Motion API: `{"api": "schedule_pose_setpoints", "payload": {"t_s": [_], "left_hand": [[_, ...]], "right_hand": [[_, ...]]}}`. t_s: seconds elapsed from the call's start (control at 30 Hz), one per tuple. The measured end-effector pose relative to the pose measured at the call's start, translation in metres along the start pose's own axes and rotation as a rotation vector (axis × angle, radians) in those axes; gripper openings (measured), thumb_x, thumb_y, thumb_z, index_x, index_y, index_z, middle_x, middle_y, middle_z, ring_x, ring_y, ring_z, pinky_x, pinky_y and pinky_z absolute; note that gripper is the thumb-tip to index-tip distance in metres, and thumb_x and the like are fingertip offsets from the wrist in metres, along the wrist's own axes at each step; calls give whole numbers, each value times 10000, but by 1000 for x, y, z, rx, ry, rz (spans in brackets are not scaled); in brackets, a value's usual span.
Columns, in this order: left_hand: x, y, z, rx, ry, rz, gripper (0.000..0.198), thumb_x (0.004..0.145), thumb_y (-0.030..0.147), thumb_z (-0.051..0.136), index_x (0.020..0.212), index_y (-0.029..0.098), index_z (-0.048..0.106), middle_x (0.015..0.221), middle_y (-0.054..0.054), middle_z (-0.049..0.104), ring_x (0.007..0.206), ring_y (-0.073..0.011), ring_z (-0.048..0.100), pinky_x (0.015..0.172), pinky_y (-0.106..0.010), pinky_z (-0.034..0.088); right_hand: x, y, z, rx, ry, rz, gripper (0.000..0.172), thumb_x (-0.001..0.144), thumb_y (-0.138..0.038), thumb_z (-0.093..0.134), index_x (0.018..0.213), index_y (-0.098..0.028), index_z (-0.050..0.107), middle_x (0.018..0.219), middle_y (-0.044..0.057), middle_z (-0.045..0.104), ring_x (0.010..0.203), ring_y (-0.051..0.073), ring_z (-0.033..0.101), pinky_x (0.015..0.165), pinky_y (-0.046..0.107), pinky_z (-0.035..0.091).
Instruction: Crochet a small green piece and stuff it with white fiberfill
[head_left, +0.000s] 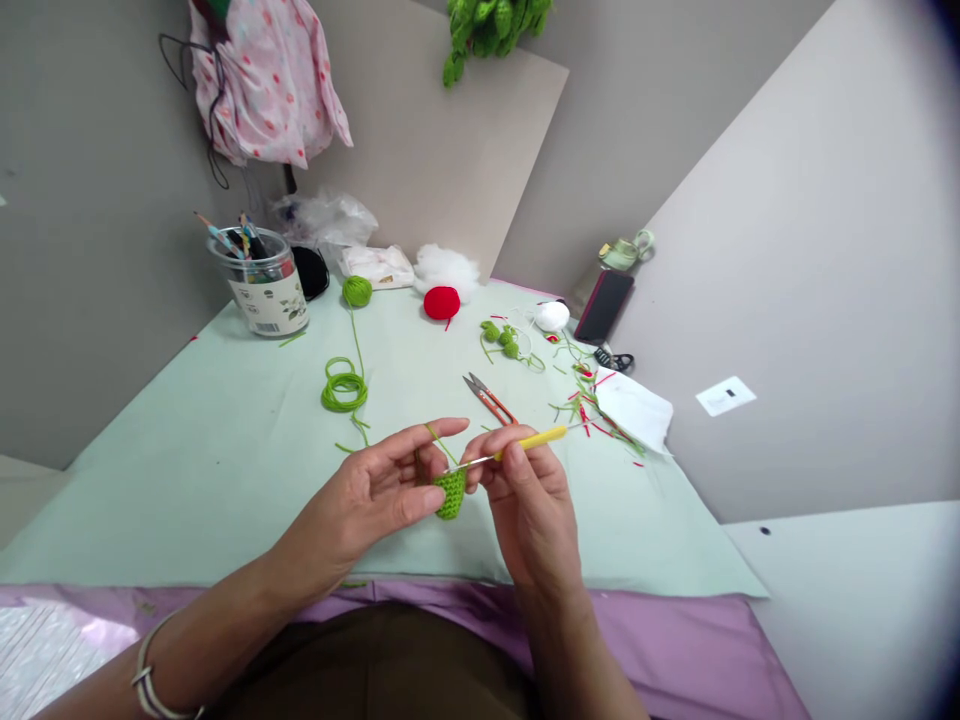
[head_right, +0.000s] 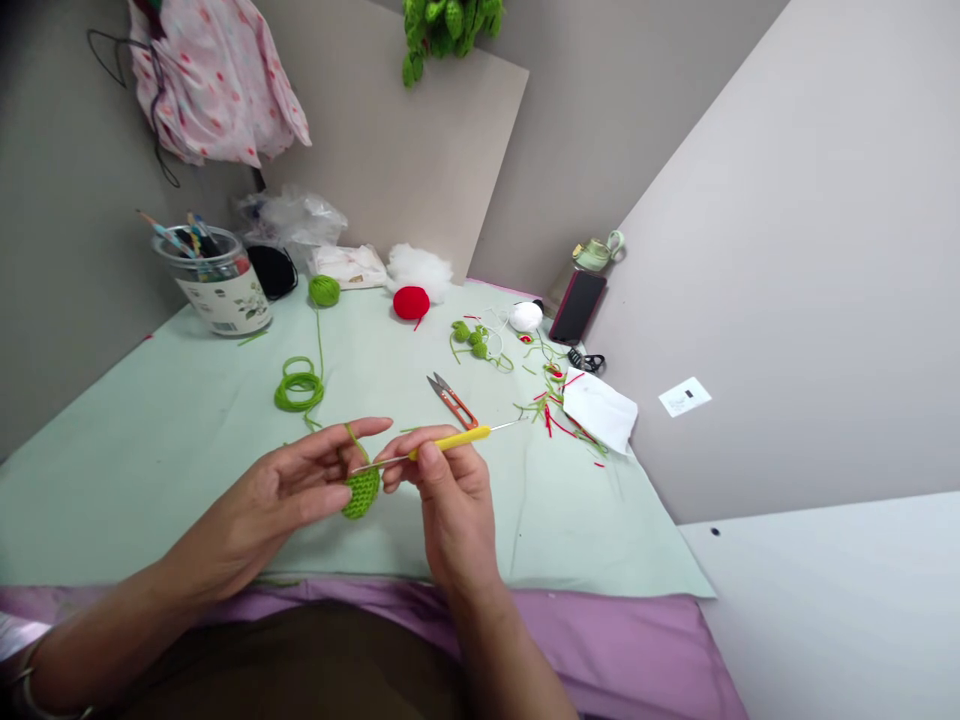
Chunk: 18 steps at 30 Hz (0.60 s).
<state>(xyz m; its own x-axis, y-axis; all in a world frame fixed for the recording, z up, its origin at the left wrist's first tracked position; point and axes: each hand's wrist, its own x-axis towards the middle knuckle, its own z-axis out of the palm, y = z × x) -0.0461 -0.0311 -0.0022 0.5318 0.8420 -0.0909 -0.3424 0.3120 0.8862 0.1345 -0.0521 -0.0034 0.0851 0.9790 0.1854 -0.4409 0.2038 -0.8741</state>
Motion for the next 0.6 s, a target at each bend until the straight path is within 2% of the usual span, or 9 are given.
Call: {"api": "schedule_pose_setpoints", "payload": {"t_s": [0.17,0.3,0.37,0.47,0.53,0.6], "left_hand": [[-2,0,1,8,24,17,434,874,314,847,1301,377,797,930,-2,594,893,-175,570,867,-313,503],[-3,0,0,64,47,38,432,882,297,833,1305,376,795,924,-1,605,890,-180,580,872,-321,510],[-3,0,1,107,77,51,425,888,280,824,1301,375,797,922,2,616,912,-185,590,927,-336,503],[-2,0,5,144,159,81,434,880,268,837,1299,373,798,909,11,625,928,-185,591,976,-336,480],[0,-1,7,80,192,74,498,857,281,865,1336,380,774,895,20,622,907,-180,586,953,-327,481],[1,-2,8,-40,167,-5,553,847,312,873,1382,363,745,906,15,630,899,-182,584,923,-325,483]], "right_hand": [[-1,-2,-4,-12,-65,-24,215,1036,-360,668,907,-217,764,843,26,776,711,130,696,702,264,596],[-7,-5,-5,-225,-65,-153,221,1066,-352,611,953,-223,750,885,46,780,766,170,719,720,320,621],[-11,-7,-5,-413,-63,-257,217,1087,-298,559,997,-235,746,919,55,780,809,187,728,752,354,629],[-20,-5,-5,-741,-127,-499,253,1068,-166,536,1146,-278,748,982,62,791,900,218,749,784,393,641],[-24,-1,-6,-971,-170,-668,371,1018,-100,599,1280,-328,730,1061,68,800,957,235,760,793,398,655],[-27,6,-8,-1136,-193,-777,516,961,-48,670,1367,-365,708,1126,73,801,1006,242,764,818,390,663]]}}
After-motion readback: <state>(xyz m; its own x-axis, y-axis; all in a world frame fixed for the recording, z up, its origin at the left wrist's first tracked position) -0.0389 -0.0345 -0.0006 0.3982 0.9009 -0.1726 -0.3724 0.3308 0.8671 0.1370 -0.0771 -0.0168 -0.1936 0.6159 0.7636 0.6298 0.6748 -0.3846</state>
